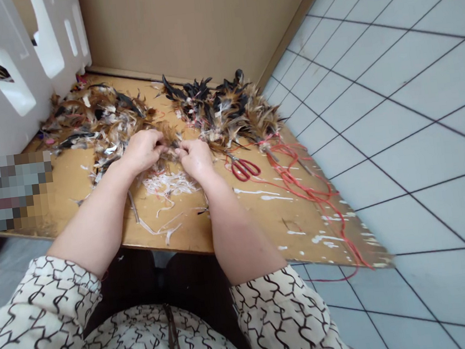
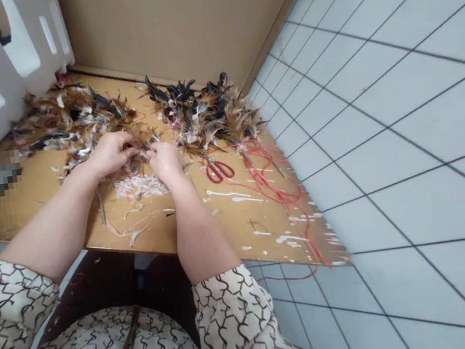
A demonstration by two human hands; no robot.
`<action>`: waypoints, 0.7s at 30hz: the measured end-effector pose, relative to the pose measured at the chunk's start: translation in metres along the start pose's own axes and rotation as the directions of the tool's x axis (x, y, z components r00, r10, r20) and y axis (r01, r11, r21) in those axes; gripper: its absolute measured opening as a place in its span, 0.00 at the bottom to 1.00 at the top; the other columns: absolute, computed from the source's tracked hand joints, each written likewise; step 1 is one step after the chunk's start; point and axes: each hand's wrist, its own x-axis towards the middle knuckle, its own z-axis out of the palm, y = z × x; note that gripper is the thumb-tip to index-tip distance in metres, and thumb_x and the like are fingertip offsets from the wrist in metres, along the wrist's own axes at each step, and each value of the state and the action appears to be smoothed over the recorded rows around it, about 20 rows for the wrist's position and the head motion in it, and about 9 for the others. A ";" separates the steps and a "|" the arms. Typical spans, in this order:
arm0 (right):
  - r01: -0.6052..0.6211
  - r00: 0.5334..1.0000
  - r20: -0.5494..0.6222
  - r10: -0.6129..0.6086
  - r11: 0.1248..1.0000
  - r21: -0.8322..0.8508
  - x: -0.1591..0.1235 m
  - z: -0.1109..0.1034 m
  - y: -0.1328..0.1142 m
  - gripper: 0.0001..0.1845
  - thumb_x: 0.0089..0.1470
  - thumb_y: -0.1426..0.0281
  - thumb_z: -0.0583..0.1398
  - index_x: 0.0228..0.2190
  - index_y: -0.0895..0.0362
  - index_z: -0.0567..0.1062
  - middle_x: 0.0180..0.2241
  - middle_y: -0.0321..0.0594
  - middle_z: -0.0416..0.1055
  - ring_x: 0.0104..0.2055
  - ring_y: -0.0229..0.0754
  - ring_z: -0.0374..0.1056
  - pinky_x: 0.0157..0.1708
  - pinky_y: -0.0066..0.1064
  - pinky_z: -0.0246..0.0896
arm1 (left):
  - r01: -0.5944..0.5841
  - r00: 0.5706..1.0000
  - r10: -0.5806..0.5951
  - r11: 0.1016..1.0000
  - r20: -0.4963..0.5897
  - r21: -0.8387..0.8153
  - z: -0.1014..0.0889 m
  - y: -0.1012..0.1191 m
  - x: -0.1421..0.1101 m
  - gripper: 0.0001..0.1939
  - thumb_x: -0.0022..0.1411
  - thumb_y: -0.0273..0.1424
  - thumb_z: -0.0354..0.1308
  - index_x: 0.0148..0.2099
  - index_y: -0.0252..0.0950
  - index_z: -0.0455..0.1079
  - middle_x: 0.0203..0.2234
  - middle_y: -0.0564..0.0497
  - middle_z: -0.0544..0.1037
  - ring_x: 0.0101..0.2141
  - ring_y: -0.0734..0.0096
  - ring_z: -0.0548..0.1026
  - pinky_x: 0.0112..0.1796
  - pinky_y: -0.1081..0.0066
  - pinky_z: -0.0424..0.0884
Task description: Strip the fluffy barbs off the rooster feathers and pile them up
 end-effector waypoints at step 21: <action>-0.342 0.940 0.280 0.197 0.489 0.803 -0.002 -0.008 -0.007 0.16 0.51 0.77 0.59 0.14 0.59 0.66 0.12 0.28 0.63 0.14 0.26 0.56 0.16 0.17 0.51 | 0.186 0.979 -0.166 0.526 0.114 -0.830 0.000 0.013 -0.001 0.12 0.43 0.31 0.67 0.25 0.33 0.65 0.18 0.57 0.69 0.20 0.81 0.65 0.26 0.75 0.61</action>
